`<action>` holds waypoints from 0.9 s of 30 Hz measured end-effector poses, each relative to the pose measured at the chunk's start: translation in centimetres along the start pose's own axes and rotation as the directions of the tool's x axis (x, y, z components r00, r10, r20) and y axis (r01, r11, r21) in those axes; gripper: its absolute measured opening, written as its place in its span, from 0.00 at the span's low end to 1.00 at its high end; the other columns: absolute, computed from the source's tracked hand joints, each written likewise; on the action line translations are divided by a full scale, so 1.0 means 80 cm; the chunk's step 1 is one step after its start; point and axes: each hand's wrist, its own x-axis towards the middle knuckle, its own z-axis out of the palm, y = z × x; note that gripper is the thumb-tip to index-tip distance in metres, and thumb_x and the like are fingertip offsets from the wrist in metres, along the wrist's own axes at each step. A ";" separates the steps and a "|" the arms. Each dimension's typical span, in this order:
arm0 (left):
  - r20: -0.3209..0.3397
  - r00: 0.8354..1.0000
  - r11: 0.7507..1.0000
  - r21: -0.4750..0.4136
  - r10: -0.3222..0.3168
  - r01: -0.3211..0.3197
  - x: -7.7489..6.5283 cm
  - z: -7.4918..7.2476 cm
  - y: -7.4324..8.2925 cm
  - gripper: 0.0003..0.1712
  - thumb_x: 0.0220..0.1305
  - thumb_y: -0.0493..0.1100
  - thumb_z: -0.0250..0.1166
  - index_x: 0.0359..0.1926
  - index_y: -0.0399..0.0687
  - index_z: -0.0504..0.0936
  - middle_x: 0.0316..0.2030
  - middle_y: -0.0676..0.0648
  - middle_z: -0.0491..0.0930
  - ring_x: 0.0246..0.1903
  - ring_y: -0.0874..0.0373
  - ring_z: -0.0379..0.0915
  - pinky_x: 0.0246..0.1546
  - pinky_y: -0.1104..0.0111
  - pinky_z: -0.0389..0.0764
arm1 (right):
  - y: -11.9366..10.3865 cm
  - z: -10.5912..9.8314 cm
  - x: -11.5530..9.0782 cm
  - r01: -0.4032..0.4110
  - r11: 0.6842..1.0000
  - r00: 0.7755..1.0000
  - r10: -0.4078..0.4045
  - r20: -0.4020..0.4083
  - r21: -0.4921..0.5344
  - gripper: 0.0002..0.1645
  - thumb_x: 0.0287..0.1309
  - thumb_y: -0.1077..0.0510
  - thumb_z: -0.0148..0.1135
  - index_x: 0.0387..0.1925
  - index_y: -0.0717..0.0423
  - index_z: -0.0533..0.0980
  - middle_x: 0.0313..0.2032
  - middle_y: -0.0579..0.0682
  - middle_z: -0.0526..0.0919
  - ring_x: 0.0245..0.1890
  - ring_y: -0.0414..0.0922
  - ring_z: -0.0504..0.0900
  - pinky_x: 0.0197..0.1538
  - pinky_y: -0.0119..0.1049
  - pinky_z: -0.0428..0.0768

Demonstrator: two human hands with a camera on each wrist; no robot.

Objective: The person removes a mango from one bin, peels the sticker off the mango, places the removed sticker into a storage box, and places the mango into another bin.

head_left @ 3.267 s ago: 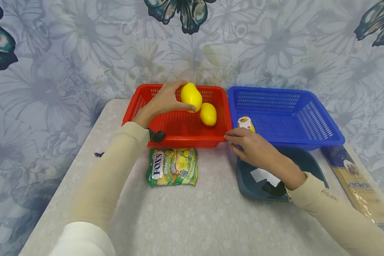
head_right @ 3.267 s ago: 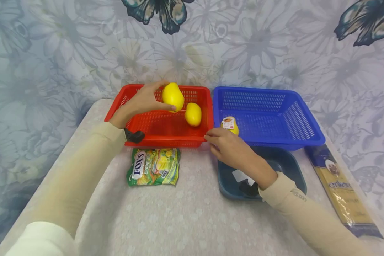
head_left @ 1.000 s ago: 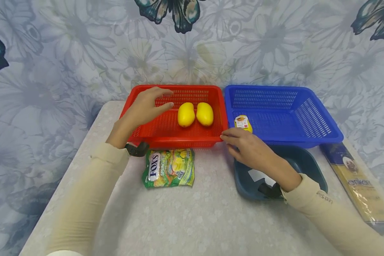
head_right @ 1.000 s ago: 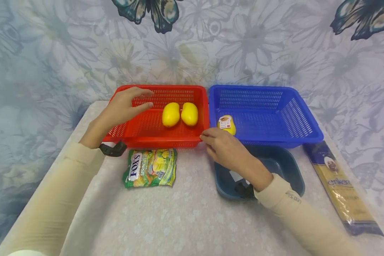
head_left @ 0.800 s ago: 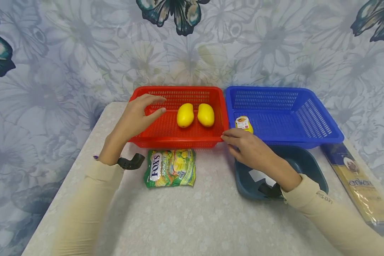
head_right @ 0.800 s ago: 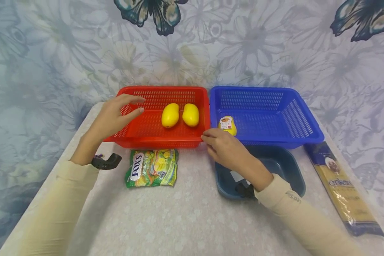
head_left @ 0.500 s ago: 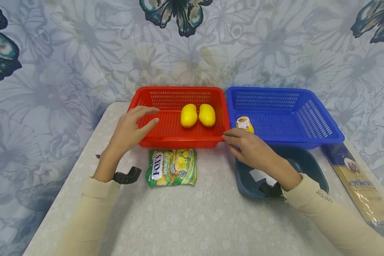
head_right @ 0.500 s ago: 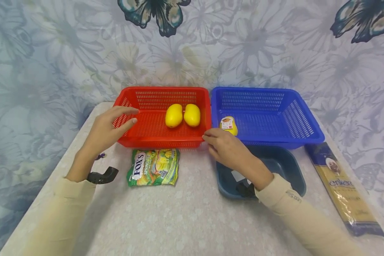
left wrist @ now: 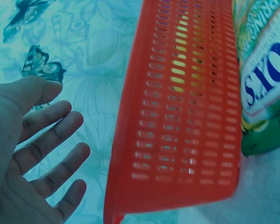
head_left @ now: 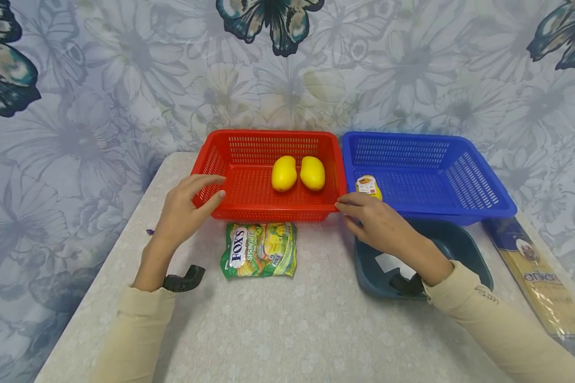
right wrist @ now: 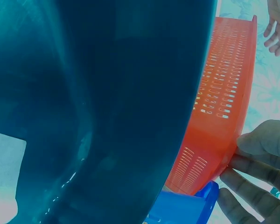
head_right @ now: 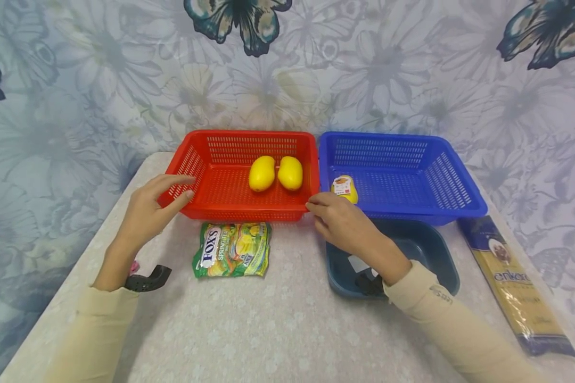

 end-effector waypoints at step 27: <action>-0.235 0.968 0.995 0.024 -0.089 0.097 -0.049 -0.005 -0.041 0.24 0.63 0.38 0.69 0.60 0.45 0.81 0.58 0.43 0.76 0.57 0.47 0.70 0.50 0.54 0.72 | -0.002 -0.004 -0.002 -0.003 1.000 1.000 0.004 0.006 -0.011 0.21 0.60 0.64 0.68 0.54 0.67 0.81 0.53 0.59 0.81 0.56 0.54 0.78 0.57 0.49 0.78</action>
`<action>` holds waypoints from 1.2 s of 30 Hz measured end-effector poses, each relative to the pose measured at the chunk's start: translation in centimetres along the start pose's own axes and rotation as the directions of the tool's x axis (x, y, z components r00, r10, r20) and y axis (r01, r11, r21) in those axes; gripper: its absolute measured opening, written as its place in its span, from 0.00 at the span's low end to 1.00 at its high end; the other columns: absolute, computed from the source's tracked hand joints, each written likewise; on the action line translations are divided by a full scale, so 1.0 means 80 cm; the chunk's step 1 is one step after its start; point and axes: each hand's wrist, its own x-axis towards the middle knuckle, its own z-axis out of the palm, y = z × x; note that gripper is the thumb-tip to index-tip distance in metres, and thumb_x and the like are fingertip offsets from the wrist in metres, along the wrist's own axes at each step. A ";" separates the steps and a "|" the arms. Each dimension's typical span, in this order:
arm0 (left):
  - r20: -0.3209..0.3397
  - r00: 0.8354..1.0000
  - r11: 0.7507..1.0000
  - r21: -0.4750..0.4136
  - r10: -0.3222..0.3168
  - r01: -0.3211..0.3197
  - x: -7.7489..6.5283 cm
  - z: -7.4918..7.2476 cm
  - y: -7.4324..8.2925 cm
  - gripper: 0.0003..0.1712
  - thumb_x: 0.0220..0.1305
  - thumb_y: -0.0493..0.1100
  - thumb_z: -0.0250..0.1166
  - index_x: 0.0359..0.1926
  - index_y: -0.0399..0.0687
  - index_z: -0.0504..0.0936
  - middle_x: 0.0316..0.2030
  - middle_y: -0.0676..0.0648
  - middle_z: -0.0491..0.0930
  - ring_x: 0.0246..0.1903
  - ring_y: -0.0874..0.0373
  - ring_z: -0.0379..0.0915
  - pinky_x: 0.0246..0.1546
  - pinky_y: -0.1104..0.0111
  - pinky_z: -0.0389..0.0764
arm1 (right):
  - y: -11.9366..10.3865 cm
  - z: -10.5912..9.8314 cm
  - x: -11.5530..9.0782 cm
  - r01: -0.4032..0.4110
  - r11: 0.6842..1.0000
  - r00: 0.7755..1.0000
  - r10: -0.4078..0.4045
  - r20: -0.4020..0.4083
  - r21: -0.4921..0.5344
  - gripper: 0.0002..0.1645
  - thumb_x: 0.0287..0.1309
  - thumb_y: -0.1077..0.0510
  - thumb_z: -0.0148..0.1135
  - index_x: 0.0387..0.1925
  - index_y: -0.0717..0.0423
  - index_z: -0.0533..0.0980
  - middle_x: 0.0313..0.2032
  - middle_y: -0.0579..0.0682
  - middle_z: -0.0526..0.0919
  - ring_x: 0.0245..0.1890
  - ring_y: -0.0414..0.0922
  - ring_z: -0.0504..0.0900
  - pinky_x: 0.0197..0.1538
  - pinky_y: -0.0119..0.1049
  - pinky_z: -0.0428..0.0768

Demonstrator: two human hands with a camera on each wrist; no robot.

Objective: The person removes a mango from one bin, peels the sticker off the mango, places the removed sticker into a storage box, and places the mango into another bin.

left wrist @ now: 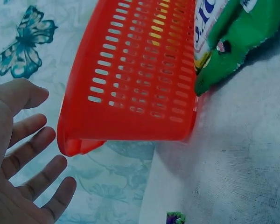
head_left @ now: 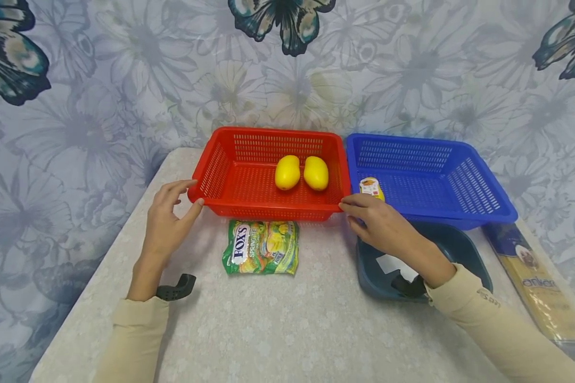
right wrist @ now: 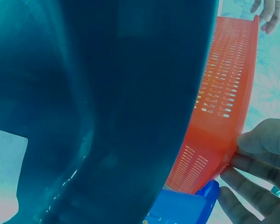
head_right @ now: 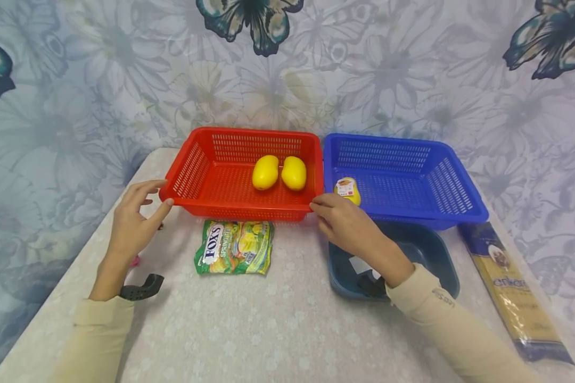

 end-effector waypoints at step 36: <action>-0.046 0.999 1.000 -0.023 -0.010 0.009 -0.009 0.012 -0.022 0.16 0.61 0.39 0.73 0.50 0.41 0.85 0.55 0.47 0.78 0.57 0.52 0.72 0.54 0.76 0.65 | 0.028 -0.041 -0.040 -0.068 0.998 0.997 0.068 -0.026 0.016 0.20 0.60 0.64 0.69 0.54 0.63 0.81 0.53 0.59 0.82 0.54 0.57 0.80 0.56 0.55 0.77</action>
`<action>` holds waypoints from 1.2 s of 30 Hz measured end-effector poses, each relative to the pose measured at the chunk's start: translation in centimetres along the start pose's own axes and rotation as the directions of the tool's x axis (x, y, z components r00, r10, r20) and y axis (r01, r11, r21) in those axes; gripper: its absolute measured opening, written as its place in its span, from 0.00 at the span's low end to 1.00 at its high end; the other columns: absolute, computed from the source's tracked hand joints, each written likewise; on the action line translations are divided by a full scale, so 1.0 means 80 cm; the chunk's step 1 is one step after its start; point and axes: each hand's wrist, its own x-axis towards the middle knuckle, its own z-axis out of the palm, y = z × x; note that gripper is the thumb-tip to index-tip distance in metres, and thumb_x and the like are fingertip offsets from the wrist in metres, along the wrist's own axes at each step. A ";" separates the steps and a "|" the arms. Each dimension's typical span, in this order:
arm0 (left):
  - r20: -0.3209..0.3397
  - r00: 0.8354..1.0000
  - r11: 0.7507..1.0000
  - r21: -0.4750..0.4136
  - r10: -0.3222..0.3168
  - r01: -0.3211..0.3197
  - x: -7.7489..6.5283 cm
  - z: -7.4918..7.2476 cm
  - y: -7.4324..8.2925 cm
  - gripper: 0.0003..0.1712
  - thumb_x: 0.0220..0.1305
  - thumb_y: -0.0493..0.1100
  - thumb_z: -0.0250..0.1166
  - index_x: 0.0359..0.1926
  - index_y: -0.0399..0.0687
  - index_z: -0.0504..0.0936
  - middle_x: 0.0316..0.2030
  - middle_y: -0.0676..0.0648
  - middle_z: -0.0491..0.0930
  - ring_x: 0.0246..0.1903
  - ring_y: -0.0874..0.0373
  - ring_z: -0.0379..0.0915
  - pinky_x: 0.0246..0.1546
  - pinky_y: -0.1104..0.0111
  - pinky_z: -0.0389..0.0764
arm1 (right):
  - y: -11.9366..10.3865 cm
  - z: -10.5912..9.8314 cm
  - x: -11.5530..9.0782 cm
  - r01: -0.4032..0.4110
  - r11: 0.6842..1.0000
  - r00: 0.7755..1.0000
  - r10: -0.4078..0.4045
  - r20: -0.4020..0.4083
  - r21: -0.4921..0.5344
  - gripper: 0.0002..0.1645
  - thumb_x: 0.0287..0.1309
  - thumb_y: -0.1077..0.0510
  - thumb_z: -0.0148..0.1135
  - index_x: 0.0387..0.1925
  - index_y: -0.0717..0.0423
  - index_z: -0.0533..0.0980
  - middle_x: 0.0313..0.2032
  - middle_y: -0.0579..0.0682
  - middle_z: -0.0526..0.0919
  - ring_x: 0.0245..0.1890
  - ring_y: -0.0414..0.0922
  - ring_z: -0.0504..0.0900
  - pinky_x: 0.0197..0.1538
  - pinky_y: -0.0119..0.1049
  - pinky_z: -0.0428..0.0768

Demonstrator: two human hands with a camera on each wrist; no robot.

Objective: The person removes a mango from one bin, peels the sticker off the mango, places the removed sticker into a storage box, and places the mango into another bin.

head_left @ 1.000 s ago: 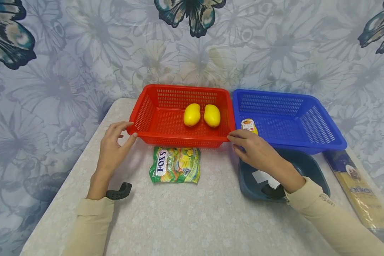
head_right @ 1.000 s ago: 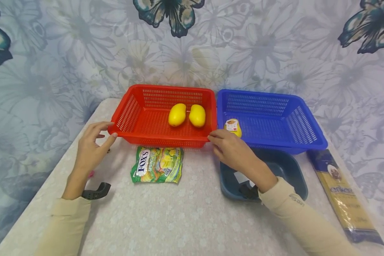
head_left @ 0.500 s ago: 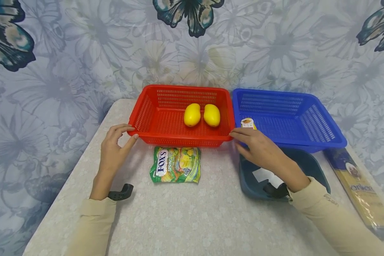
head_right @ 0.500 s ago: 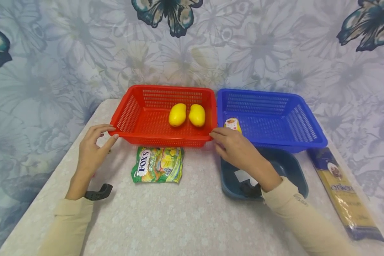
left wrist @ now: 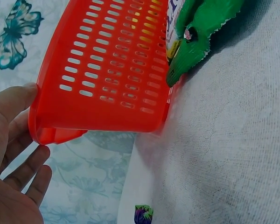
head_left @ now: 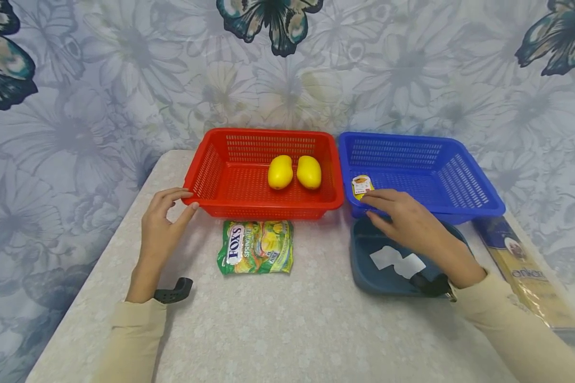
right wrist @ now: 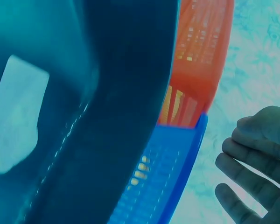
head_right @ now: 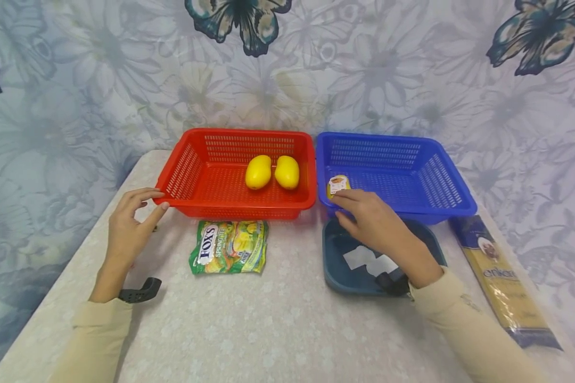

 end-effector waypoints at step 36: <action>-0.021 1.000 1.000 -0.028 -0.004 0.004 -0.002 0.004 -0.002 0.17 0.59 0.36 0.73 0.50 0.42 0.86 0.55 0.49 0.79 0.56 0.54 0.72 0.53 0.79 0.65 | 0.081 -0.049 -0.090 -0.190 0.973 0.981 0.183 -0.068 -0.132 0.19 0.56 0.67 0.70 0.50 0.66 0.81 0.50 0.65 0.82 0.53 0.64 0.79 0.55 0.62 0.75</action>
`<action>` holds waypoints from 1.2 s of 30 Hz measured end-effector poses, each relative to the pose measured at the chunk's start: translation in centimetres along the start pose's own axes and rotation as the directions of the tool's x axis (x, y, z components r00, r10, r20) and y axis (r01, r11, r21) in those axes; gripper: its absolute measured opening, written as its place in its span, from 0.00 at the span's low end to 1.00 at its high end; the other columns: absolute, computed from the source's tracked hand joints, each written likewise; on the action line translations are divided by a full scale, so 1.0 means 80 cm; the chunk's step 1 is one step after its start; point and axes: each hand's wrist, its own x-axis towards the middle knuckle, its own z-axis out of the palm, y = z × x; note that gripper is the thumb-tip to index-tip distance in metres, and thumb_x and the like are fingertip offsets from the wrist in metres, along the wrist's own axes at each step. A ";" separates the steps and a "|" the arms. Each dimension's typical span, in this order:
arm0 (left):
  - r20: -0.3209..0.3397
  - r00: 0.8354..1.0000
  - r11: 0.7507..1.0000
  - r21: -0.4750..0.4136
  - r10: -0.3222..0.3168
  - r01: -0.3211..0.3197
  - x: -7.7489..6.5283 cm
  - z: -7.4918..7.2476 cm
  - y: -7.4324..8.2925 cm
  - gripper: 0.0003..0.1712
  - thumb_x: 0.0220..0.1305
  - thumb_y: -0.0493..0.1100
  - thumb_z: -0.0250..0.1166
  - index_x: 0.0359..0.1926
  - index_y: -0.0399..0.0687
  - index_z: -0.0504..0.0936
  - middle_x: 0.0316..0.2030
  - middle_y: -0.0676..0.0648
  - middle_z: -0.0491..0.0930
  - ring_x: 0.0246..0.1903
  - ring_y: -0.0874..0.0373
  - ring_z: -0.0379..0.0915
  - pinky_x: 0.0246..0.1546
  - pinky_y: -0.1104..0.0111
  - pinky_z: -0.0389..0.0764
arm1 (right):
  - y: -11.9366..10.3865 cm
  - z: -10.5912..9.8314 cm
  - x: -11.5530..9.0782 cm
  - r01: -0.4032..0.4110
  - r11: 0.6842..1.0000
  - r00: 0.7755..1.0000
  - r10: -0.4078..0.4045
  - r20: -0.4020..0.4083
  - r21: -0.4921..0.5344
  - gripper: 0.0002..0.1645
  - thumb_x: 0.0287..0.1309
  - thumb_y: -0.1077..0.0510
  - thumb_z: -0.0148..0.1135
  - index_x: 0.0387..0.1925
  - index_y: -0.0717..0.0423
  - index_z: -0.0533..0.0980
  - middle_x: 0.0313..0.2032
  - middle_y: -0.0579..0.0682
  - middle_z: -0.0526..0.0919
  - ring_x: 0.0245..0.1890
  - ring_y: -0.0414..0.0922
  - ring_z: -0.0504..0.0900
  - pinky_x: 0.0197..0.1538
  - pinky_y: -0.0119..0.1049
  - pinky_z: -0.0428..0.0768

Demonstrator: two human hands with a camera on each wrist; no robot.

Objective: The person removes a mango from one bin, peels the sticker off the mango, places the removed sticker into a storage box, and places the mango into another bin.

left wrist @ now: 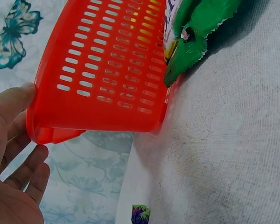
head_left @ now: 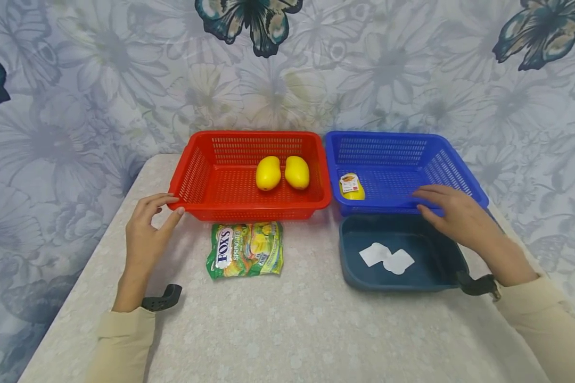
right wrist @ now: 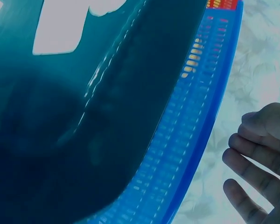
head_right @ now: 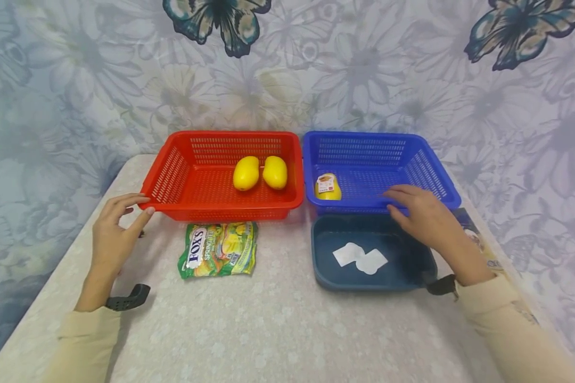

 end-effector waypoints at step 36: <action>-0.013 1.000 1.000 -0.024 -0.012 0.012 0.000 0.001 0.001 0.18 0.57 0.34 0.75 0.50 0.43 0.87 0.55 0.49 0.79 0.55 0.65 0.70 0.52 0.79 0.66 | 0.087 -0.029 -0.053 -0.201 0.978 0.979 0.202 0.019 -0.055 0.20 0.59 0.67 0.65 0.52 0.72 0.77 0.53 0.73 0.77 0.55 0.71 0.73 0.56 0.67 0.69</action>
